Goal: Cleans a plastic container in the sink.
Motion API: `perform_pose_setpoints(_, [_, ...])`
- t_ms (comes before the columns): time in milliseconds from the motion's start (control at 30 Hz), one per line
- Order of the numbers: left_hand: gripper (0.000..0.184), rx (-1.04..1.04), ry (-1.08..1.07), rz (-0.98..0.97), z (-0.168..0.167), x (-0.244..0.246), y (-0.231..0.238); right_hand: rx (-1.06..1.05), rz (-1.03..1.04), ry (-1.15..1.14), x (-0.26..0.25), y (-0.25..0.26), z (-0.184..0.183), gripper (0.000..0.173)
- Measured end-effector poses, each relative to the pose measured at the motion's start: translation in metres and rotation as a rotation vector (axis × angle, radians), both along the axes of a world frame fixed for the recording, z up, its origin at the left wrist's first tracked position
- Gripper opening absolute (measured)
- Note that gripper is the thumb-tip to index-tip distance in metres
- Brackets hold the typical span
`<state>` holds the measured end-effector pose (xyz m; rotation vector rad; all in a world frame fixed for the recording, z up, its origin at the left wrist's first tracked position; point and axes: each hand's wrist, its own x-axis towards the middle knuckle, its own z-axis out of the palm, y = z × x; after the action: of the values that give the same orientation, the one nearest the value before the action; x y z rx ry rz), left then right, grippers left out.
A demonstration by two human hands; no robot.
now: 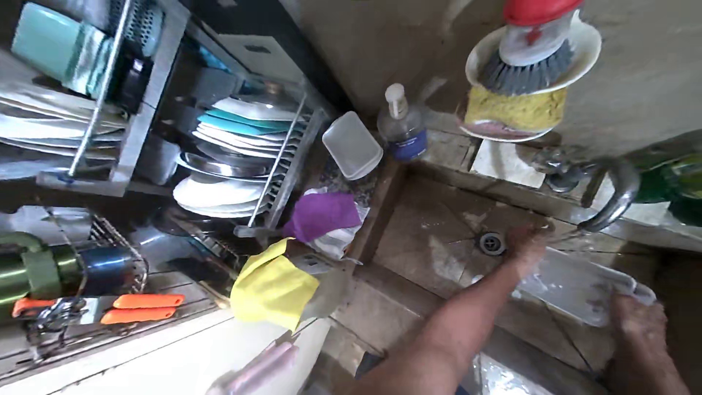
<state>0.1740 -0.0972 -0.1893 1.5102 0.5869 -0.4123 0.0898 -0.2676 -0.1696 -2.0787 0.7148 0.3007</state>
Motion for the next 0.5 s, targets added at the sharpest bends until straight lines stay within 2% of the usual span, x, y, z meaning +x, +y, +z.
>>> perform_pose_setpoints(67, [0.029,0.133,-0.044,-0.032,-0.004,0.008,0.004,-0.016,0.027,0.013,0.007,0.011,0.002,0.043])
perform_pose_setpoints(133, [0.018,0.275,-0.193,-0.13,-0.012,0.008,0.029,0.041,0.1,0.086,0.027,0.043,-0.001,0.043])
perform_pose_setpoints(233, [0.033,0.41,-0.284,-0.282,-0.032,-0.008,0.09,0.051,0.246,0.174,0.048,0.097,0.007,0.042])
perform_pose_setpoints(300, [0.047,0.244,-0.097,-0.213,-0.043,-0.018,0.127,0.023,0.309,0.074,0.053,0.116,-0.008,0.037])
perform_pose_setpoints(367, [0.068,-0.028,0.163,-0.136,-0.04,-0.034,0.147,0.051,0.295,-0.061,0.061,0.123,-0.029,0.038])
perform_pose_setpoints(433, [0.058,-0.303,0.27,0.018,-0.044,-0.047,0.15,0.109,0.308,-0.225,0.063,0.123,-0.042,0.041])
perform_pose_setpoints(500, [0.055,-0.539,0.352,0.09,-0.058,-0.051,0.137,0.119,0.339,-0.37,0.058,0.108,-0.045,0.05])
